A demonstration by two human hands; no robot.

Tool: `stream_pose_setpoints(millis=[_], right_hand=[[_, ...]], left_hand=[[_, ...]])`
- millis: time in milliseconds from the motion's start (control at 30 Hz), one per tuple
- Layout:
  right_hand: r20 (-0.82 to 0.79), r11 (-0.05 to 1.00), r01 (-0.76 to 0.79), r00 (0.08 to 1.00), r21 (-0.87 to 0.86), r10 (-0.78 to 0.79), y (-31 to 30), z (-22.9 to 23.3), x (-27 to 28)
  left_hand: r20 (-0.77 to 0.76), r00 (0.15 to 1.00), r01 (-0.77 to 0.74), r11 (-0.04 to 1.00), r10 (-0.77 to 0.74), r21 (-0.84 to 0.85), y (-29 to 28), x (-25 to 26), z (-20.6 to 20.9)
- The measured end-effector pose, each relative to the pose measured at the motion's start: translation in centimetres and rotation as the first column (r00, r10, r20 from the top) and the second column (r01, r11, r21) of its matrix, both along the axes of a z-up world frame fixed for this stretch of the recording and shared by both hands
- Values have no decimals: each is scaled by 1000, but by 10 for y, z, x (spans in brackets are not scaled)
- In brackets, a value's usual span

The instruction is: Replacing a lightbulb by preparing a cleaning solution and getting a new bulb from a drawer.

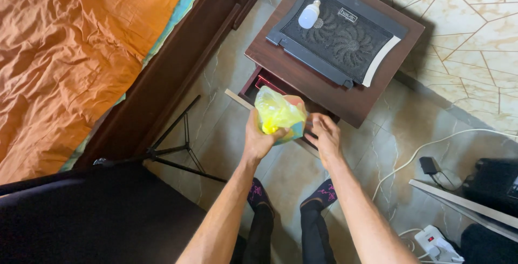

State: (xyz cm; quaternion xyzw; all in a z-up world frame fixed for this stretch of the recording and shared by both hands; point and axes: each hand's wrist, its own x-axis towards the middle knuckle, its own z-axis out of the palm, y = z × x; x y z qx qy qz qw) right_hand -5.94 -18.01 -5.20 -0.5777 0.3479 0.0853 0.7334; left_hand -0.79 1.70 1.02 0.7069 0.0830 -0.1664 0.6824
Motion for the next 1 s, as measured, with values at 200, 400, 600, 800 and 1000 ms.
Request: stream_pose_setpoints(millis=[200, 400, 600, 800, 1000], right_hand=[[-154, 409, -316, 911, -856, 382, 11, -20, -34], [-393, 218, -547, 776, -808, 493, 8, -22, -45], [-401, 189, -534, 785, -824, 473, -3, -46, -46], [-351, -51, -375, 803, -926, 481, -7, -36, -35], [-340, -98, -330, 844, -939, 416, -21, -32, -25]], left_hand=[[-204, 955, -254, 946, 214, -200, 20, 0, -23], [-397, 882, -421, 801, 252, -426, 28, -4, -48], [-517, 838, -479, 691, 177, -540, 24, 2, -62], [-502, 862, -416, 670, 74, -615, 16, 14, -74], [-489, 870, -377, 718, 59, -585, -1, 32, -75]])
